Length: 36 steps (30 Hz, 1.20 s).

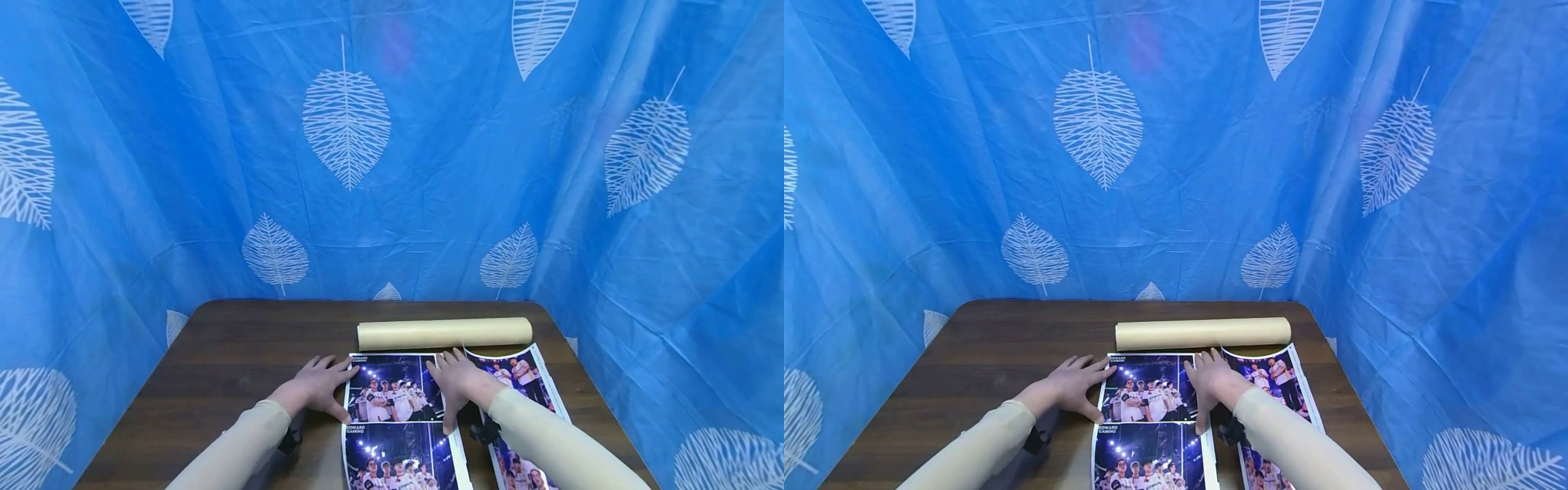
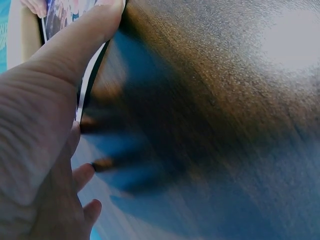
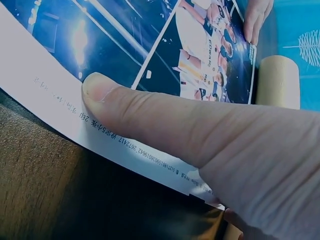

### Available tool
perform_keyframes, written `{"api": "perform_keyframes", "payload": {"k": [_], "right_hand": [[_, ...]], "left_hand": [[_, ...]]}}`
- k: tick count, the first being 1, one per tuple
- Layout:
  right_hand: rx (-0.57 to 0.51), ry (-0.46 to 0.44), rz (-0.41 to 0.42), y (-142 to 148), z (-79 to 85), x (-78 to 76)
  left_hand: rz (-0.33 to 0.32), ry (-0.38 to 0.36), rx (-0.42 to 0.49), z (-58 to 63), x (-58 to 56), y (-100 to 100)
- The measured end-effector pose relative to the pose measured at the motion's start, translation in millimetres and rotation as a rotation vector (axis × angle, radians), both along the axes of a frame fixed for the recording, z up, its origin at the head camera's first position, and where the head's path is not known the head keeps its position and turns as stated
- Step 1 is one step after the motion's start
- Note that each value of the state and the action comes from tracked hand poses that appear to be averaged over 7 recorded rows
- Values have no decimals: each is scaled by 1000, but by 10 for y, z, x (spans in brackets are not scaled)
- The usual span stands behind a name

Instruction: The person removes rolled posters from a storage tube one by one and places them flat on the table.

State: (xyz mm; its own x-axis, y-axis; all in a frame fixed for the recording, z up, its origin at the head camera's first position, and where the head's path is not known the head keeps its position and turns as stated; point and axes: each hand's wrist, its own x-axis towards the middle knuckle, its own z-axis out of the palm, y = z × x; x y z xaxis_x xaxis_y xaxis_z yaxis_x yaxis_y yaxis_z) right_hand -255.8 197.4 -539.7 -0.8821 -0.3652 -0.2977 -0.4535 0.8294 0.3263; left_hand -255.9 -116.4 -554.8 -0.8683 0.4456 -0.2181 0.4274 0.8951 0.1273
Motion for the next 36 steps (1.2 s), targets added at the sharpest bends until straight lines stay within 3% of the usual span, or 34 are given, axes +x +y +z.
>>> {"api": "perform_keyframes", "payload": {"k": [23, 36], "right_hand": [[0, 57, 18, 35, -30, 25], [3, 42, 6, 42, -29, 27]], "left_hand": [[41, -32, 8, 16, 38, 45], [45, -60, 1, 18, 22, 56]]}}
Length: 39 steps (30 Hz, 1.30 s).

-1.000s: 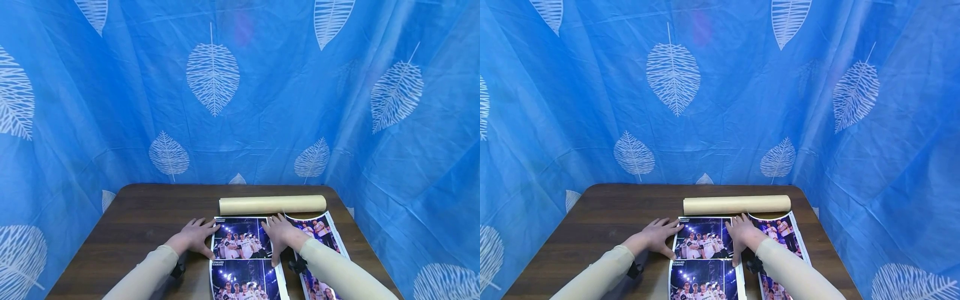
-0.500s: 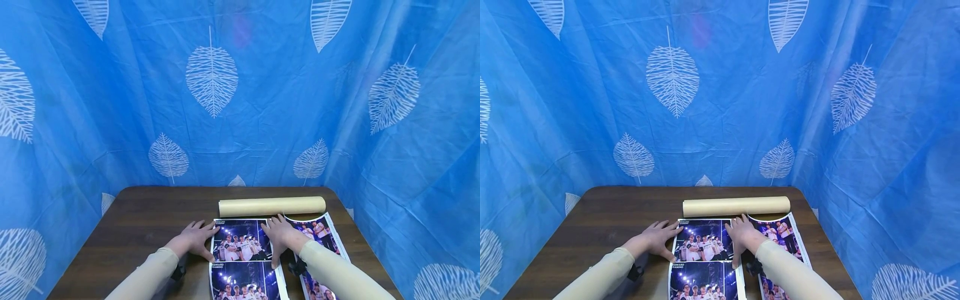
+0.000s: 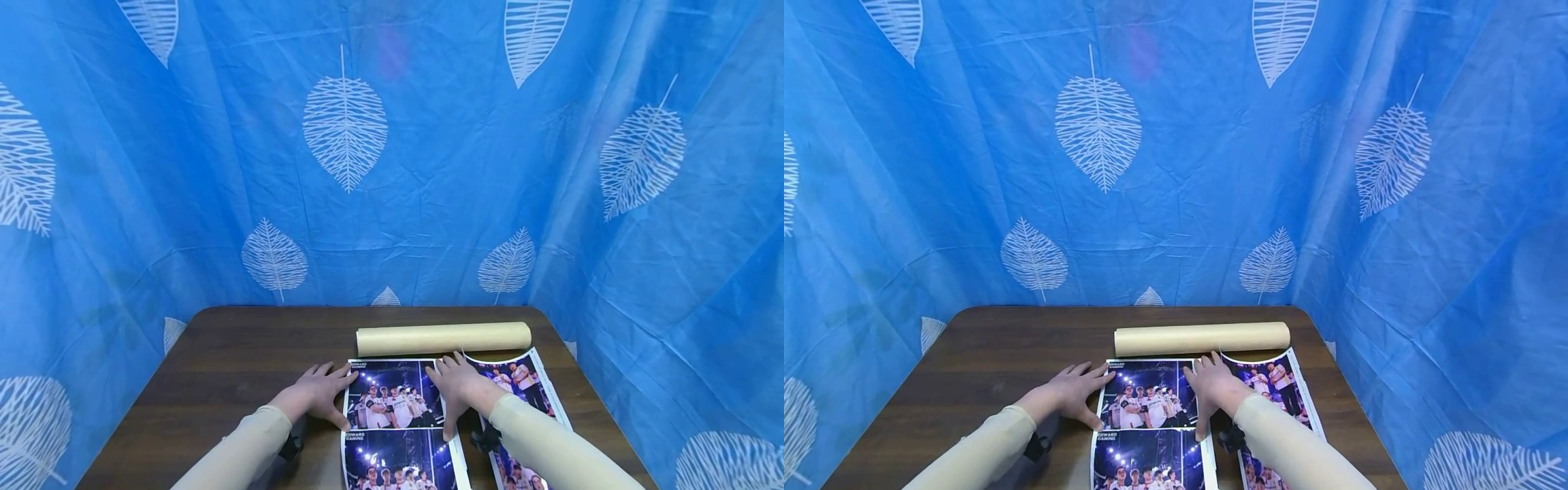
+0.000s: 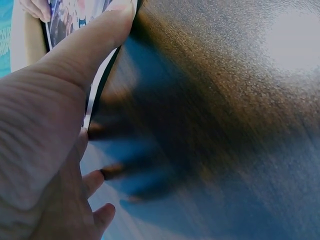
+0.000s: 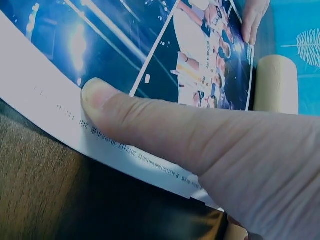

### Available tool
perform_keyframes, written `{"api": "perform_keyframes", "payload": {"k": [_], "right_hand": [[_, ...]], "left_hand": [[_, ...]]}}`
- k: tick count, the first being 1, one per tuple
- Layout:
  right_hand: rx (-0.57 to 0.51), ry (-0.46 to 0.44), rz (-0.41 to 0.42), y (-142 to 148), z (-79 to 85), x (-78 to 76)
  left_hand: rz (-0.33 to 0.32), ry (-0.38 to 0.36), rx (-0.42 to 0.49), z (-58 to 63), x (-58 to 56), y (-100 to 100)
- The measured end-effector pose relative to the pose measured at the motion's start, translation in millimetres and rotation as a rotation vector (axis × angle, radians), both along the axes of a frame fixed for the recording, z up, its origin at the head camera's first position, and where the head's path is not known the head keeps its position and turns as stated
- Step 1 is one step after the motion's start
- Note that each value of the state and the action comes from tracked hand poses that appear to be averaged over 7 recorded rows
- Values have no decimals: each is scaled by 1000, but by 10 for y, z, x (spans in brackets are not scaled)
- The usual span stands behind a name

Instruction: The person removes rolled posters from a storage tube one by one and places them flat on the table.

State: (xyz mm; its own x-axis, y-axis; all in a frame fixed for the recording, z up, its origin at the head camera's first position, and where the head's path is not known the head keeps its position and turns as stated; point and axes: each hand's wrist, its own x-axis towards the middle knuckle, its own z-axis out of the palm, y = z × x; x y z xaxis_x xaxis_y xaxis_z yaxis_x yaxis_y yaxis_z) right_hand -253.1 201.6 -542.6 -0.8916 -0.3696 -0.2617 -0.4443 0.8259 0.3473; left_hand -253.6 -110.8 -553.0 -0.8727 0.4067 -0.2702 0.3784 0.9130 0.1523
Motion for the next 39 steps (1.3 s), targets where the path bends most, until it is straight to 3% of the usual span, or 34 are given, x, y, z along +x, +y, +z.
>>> {"api": "perform_keyframes", "payload": {"k": [9, 18, 24, 28, 32, 36, 39], "right_hand": [[-11, -1, 6, -9, 13, 10], [-97, -9, -3, -18, 46, 89], [-145, -32, 0, -24, 19, 159], [-184, -51, 35, -36, -5, 217], [-303, -94, 90, -59, -6, 314], [-386, -133, 145, -59, -7, 427], [-376, -148, 157, -26, -24, 503]], "left_hand": [[42, -17, 24, -24, 5, 20], [26, -8, 46, -30, 2, 15], [-105, 79, 37, -39, 82, 52], [-270, 213, 37, -37, 172, 92], [-415, 318, 97, -57, 285, 115], [-459, 350, 128, -102, 398, 91], [-457, 326, 125, -130, 470, 43]]}}
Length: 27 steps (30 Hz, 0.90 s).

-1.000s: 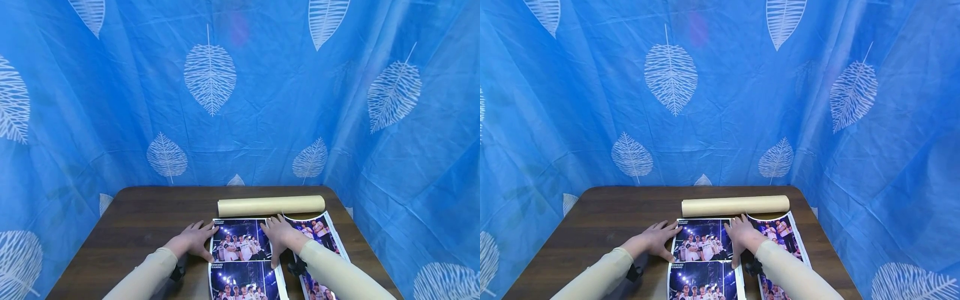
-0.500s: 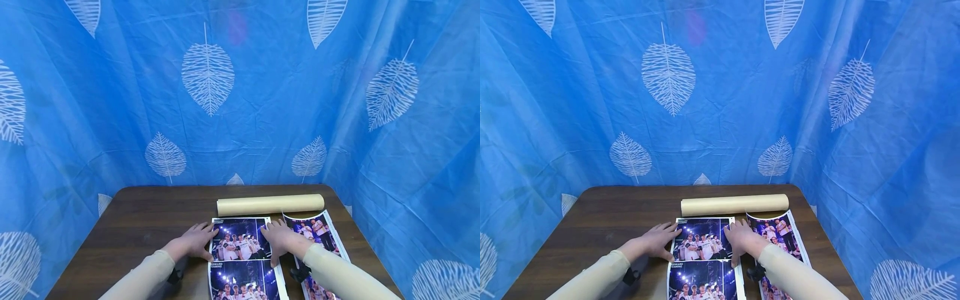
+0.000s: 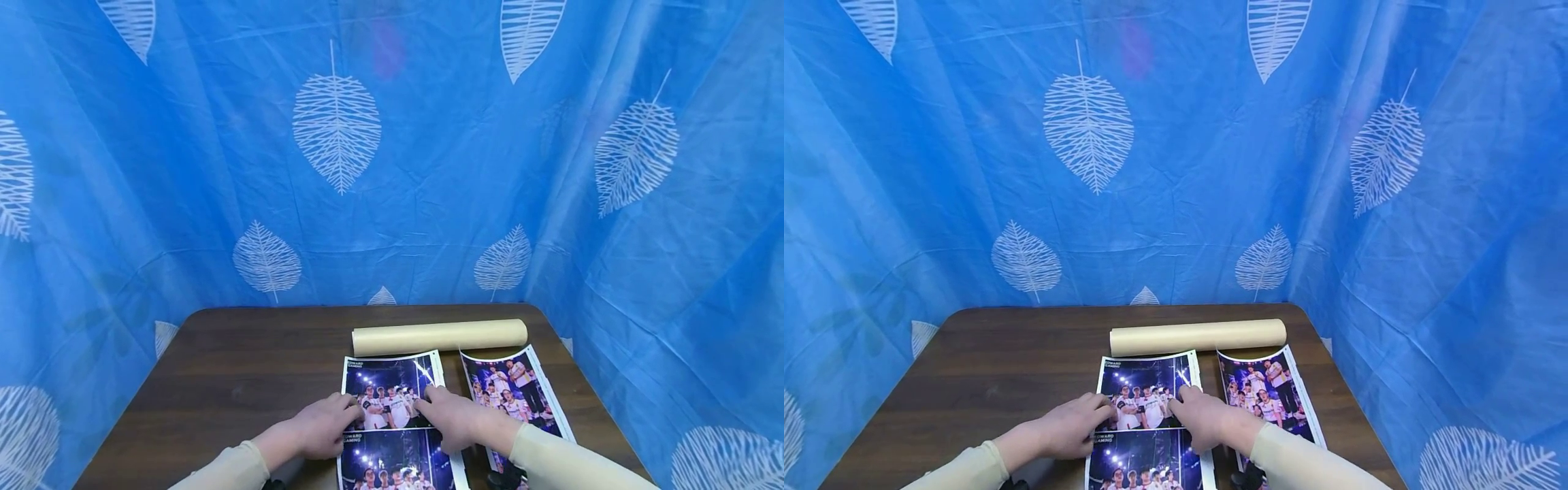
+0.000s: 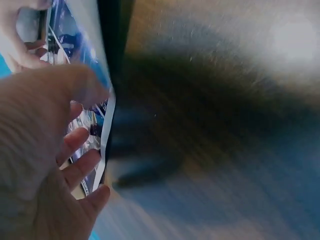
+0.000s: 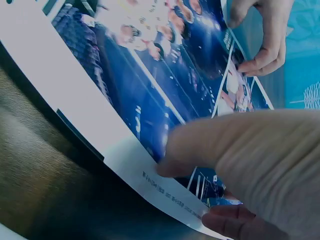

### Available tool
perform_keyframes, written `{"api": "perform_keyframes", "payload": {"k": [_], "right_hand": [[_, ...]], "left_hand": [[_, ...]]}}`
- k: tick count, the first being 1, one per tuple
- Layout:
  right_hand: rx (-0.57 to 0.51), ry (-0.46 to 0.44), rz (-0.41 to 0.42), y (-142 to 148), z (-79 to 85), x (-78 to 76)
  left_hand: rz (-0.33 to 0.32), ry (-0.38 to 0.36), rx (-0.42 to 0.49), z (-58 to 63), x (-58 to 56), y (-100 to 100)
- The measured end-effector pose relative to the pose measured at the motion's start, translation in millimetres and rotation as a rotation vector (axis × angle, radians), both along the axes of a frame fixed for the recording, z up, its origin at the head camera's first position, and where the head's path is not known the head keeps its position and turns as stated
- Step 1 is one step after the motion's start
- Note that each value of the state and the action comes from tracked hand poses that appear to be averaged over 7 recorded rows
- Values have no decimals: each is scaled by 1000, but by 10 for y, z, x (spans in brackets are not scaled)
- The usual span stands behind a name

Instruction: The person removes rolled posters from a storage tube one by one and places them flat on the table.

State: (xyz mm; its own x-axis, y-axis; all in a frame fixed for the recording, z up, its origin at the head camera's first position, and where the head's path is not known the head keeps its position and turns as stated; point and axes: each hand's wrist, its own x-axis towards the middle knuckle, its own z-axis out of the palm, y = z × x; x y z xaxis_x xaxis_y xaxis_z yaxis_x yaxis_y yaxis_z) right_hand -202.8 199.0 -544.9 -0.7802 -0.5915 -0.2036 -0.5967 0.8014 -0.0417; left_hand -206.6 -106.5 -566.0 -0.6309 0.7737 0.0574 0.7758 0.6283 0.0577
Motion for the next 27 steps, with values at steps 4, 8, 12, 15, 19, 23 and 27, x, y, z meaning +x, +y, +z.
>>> {"api": "perform_keyframes", "payload": {"k": [4, 8, 12, 15, 19, 23, 27], "right_hand": [[71, -12, 16, 48, -29, 98], [166, 5, 60, 76, -41, 165], [230, 10, 88, 85, -45, 182], [254, 19, 105, 79, -43, 195], [310, 75, 128, 55, -68, 237], [370, 143, 146, 38, -137, 261], [360, 189, 161, 66, -252, 243]], "left_hand": [[22, -49, -58, -10, 133, -46], [63, -36, -189, -3, 266, -40], [96, 8, -287, -3, 333, -21], [101, 31, -335, -13, 358, -13], [108, 30, -361, -38, 379, -8], [117, 10, -368, -44, 386, -6], [121, -14, -377, -53, 380, 6]]}}
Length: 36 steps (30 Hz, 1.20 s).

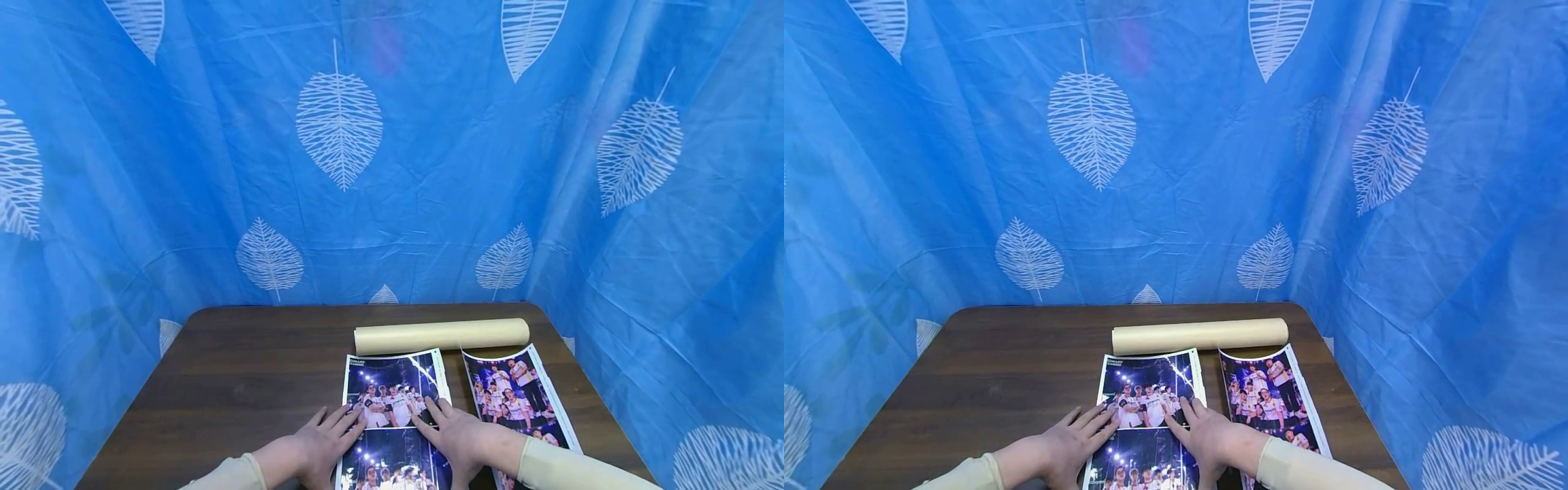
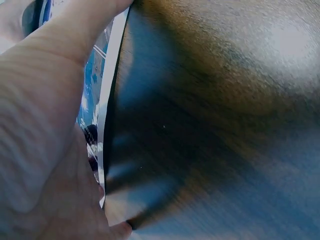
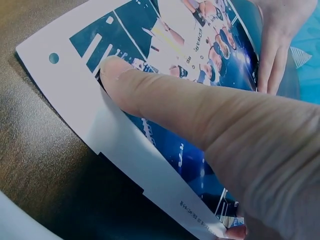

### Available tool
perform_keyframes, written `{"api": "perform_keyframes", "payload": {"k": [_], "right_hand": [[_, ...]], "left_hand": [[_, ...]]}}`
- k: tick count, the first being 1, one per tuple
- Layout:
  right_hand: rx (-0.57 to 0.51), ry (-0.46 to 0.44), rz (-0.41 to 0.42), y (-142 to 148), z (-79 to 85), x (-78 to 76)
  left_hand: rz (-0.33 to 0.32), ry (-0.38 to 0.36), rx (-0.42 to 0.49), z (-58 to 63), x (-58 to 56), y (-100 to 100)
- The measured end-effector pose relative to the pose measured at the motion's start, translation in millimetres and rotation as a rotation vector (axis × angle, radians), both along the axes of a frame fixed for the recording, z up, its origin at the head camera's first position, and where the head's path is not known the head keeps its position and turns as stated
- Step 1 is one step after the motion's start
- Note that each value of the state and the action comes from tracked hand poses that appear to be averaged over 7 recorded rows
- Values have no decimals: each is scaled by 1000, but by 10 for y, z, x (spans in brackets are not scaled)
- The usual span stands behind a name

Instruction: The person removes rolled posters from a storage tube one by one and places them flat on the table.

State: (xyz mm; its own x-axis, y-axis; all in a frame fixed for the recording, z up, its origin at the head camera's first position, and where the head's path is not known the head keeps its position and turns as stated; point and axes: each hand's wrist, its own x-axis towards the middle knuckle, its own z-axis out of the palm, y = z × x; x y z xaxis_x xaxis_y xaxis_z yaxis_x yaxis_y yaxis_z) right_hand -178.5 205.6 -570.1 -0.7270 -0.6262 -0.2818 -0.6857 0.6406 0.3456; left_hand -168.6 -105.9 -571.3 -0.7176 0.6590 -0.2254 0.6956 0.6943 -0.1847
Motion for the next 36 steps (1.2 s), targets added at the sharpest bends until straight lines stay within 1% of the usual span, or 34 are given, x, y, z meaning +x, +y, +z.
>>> {"api": "perform_keyframes", "payload": {"k": [3, 5, 10, 14, 17, 23, 26, 32, 36], "right_hand": [[-39, 0, 3, 26, -50, -9], [-57, -21, -14, 16, -33, 0], [-42, -36, -38, -31, 73, 38], [-35, -27, -22, -29, 80, 37], [-28, -37, -16, -26, 82, 28], [-5, -6, 8, -27, 82, 19], [1, 10, 18, -16, 68, 17], [0, 7, 20, -6, 47, 10], [-15, 2, 24, 6, 32, 8]], "left_hand": [[6, -8, -13, -6, -6, 11], [11, -9, -21, -9, -10, 13], [3, 6, -10, -33, -12, 6], [0, 33, -17, -22, 7, 3], [-11, 47, -12, -24, 15, -4], [-16, 29, 3, -12, 9, -8], [-14, 32, 8, -2, 14, -1], [-4, 21, -1, 7, 16, 5], [1, 4, 3, -15, 0, 8]]}}
